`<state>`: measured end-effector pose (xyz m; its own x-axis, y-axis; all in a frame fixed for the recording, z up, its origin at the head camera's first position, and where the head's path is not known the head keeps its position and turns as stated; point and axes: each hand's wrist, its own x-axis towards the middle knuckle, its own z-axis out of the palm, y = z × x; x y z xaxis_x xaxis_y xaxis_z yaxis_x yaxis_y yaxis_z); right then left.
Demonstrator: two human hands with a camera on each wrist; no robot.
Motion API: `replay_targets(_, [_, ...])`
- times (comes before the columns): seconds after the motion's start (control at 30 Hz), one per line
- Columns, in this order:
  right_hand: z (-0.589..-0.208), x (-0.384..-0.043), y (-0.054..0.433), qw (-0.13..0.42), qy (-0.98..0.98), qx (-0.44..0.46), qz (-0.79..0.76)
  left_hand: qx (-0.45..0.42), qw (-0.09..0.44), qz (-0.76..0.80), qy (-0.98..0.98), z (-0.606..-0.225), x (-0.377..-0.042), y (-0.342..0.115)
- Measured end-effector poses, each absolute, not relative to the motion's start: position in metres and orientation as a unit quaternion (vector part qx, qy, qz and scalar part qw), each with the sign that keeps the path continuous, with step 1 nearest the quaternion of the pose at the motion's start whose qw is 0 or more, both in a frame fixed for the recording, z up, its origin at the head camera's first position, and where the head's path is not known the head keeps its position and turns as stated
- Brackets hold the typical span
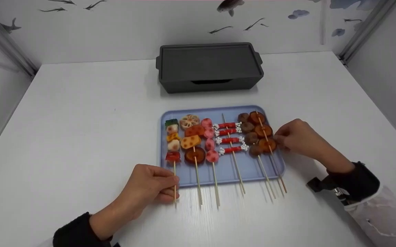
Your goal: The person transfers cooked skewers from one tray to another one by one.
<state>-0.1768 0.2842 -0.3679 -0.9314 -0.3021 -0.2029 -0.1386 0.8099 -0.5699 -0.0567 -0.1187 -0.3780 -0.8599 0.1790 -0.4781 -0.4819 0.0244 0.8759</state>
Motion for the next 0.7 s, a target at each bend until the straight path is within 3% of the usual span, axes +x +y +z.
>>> replay_targets(0.7, [-0.365,-0.176,0.284,0.157,0.937,-0.107,-0.292,-0.074,0.212,0.601,0.767,-0.37,-0.042,-0.122])
